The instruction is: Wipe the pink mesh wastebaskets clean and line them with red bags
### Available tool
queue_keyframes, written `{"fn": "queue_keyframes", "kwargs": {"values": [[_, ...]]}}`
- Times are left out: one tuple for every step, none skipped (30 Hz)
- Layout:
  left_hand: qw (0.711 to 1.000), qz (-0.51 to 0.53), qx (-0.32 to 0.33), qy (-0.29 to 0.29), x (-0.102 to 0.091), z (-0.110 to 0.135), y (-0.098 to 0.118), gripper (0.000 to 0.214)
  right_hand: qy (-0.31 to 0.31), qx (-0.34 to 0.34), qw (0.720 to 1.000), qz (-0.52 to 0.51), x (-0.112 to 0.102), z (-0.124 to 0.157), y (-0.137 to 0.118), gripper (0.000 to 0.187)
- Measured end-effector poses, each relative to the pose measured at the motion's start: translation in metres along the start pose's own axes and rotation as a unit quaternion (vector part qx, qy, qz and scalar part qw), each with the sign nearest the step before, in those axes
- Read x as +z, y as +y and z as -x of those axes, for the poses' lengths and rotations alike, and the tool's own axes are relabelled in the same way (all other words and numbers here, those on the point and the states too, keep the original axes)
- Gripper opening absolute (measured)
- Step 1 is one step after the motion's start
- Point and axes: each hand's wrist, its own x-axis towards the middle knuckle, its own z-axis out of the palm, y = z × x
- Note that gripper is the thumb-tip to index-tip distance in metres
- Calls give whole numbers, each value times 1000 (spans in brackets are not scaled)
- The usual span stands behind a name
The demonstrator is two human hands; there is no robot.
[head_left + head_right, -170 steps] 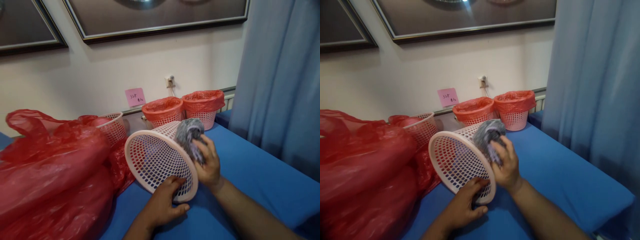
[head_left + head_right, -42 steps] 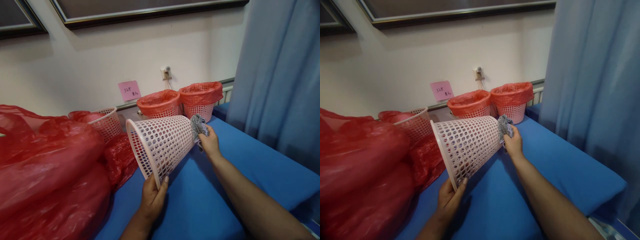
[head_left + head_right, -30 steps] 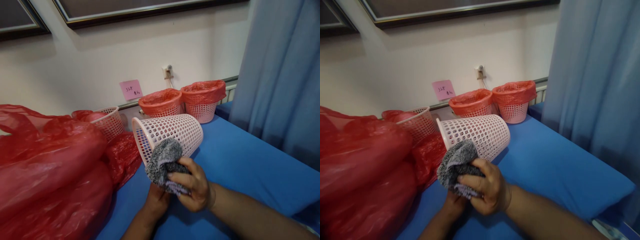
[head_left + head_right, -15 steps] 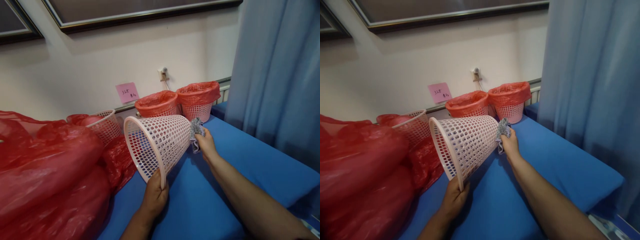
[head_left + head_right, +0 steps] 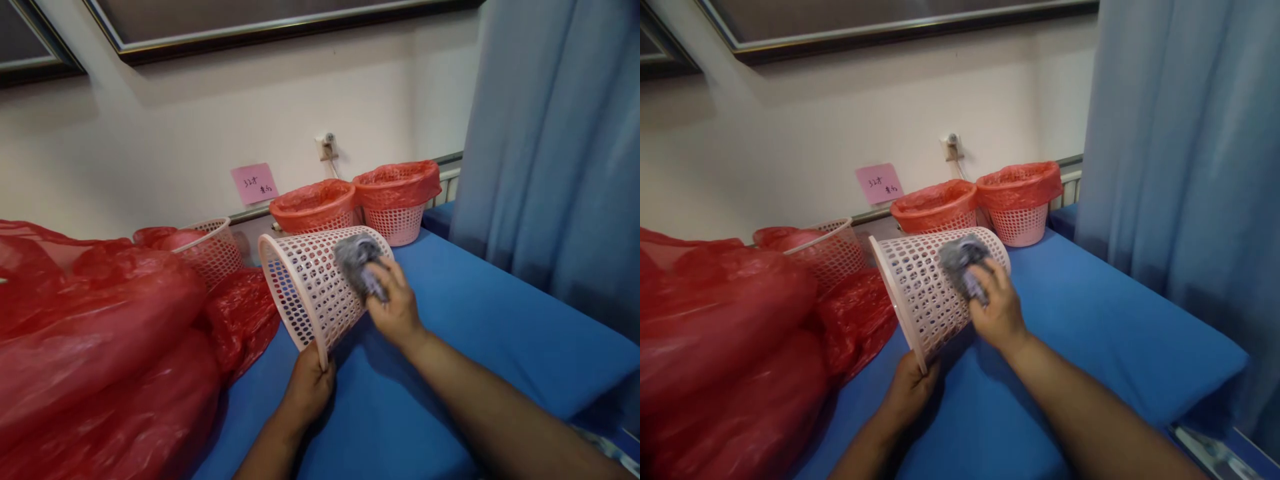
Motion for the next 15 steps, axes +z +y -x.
{"fn": "queue_keyframes", "kwargs": {"values": [[1000,-6,1,-3,-1,-1,-2,54,35,78,996,24,0,-7,15,53],[1000,-13,4,-12,-2,-3,-3,55,63,148,986,37,-1,-14,28,50],[999,-20,9,-23,-3,-4,-4,55,87,196,976,42,-2,-19,37,48],[999,-29,14,-36,-4,-5,-4,55,106,216,970,40,-4,-23,41,47],[998,-37,18,-50,-5,-7,-3,55,117,207,971,35,-7,-25,39,47],[996,-44,21,-68,-6,-7,-1,56,121,172,977,29,-9,-25,33,47],[995,-49,23,-86,-6,-7,1,56,113,118,986,21,-12,-23,22,49],[993,-51,23,-99,-6,-7,5,57,94,53,994,13,-14,-19,9,51],[993,-48,21,-105,-6,-6,8,58,63,-15,998,3,-17,-14,-6,55],[994,-41,18,-103,-5,-4,12,59,23,-81,996,-9,-19,-8,-20,58],[995,-29,14,-90,-5,-1,15,61,-16,-137,990,-23,-20,-3,-33,60],[998,-12,7,-65,-4,2,18,59,-51,-182,981,-40,-20,2,-44,61],[999,6,-1,-34,-4,6,20,54,-80,-214,972,-58,-20,7,-53,60],[1000,27,-11,-4,-5,9,21,47,-101,-234,964,-76,-19,10,-58,59],[998,48,-22,23,-5,12,21,40,-114,-244,959,-92,-17,13,-62,59]]}}
